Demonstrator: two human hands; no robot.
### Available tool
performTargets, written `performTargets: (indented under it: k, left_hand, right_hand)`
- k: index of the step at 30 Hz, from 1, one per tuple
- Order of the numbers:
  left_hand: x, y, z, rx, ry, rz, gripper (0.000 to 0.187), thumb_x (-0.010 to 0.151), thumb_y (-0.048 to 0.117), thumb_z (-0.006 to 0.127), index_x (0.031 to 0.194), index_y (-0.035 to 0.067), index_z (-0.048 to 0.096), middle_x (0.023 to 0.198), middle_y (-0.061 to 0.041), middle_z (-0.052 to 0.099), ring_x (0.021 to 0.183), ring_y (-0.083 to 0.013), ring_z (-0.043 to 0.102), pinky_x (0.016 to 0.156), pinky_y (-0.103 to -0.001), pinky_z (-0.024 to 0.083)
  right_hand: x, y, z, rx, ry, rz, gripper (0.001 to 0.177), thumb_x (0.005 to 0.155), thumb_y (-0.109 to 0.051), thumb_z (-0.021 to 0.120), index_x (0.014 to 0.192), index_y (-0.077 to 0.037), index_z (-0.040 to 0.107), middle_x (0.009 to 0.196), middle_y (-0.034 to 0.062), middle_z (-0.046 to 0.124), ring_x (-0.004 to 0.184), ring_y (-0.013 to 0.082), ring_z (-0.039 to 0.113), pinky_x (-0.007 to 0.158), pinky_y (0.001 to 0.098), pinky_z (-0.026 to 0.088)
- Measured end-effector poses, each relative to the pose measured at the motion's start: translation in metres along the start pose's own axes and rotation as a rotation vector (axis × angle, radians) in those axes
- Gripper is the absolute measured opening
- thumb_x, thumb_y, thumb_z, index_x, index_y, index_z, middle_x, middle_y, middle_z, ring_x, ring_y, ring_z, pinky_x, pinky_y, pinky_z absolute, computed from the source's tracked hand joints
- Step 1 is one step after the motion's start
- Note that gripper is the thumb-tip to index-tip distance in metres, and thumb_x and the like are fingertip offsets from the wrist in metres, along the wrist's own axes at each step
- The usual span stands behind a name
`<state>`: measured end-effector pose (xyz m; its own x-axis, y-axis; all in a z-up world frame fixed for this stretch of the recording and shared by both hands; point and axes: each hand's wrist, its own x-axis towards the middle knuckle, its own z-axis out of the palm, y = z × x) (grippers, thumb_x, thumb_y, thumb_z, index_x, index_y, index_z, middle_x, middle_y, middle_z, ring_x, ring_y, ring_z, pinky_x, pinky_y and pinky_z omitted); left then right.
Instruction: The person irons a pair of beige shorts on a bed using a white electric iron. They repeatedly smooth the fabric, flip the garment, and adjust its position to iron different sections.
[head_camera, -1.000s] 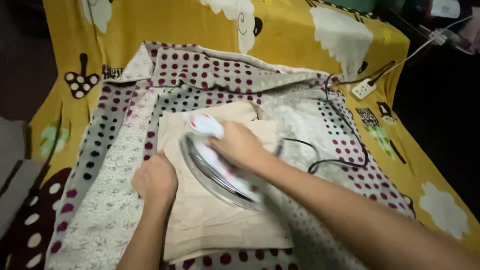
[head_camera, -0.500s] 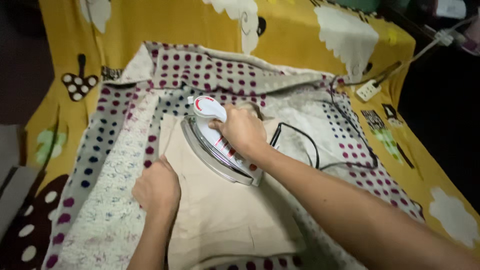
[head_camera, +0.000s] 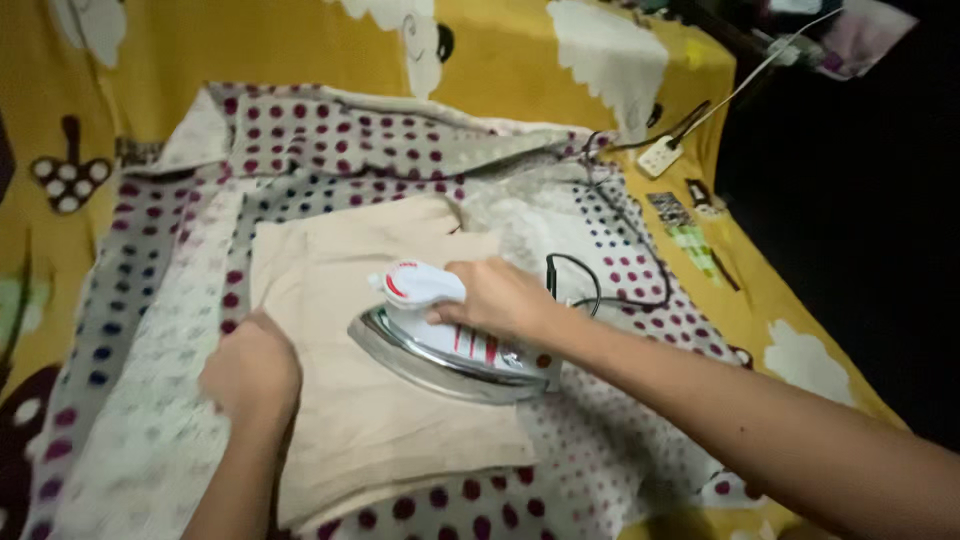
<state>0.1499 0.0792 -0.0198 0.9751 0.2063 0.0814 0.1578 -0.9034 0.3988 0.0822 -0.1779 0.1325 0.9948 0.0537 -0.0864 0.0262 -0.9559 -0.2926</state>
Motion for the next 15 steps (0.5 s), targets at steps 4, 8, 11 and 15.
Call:
performTargets:
  k: [4,8,11,15]
  left_hand:
    - [0.005,0.011,0.005,0.015,-0.038,-0.026,0.06,0.115,0.037,0.035,0.095,0.0,0.078,0.09,-0.029,0.075,0.084,-0.0464,0.074,0.076,-0.055,0.056]
    - [0.006,0.013,0.001,0.034,0.014,-0.029,0.061,0.117,0.037,0.035,0.094,0.001,0.079,0.09,-0.028,0.075,0.085,-0.0469,0.073,0.078,-0.056,0.055]
    - [0.001,0.016,0.0,0.043,0.026,-0.024,0.056,0.115,0.037,0.037,0.098,0.004,0.078,0.089,-0.027,0.075,0.083,-0.047,0.073,0.077,-0.056,0.055]
    - [0.004,0.018,-0.002,0.075,0.0,-0.044,0.056,0.115,0.039,0.038,0.098,0.004,0.079,0.091,-0.026,0.076,0.085,-0.0471,0.073,0.079,-0.056,0.055]
  right_hand:
    - [0.006,0.011,-0.009,-0.01,0.177,0.058,0.038,0.084,-0.046,0.075,0.104,-0.014,0.073,0.089,0.017,0.076,0.085,0.0371,0.074,0.077,0.049,0.057]
    - [0.038,0.017,-0.001,0.018,0.282,0.148,0.047,0.077,-0.053,0.079,0.102,-0.013,0.073,0.09,0.0167,0.075,0.085,0.0387,0.073,0.074,0.0517,0.056]
    - [0.055,0.025,0.007,0.021,0.331,0.183,0.05,0.079,-0.053,0.077,0.112,-0.015,0.07,0.089,0.0193,0.075,0.087,0.0404,0.072,0.074,0.0533,0.054]
    - [0.084,0.02,0.015,0.06,0.423,0.312,0.049,0.079,-0.051,0.079,0.105,-0.011,0.072,0.091,0.019,0.075,0.089,0.0395,0.073,0.077,0.0518,0.055]
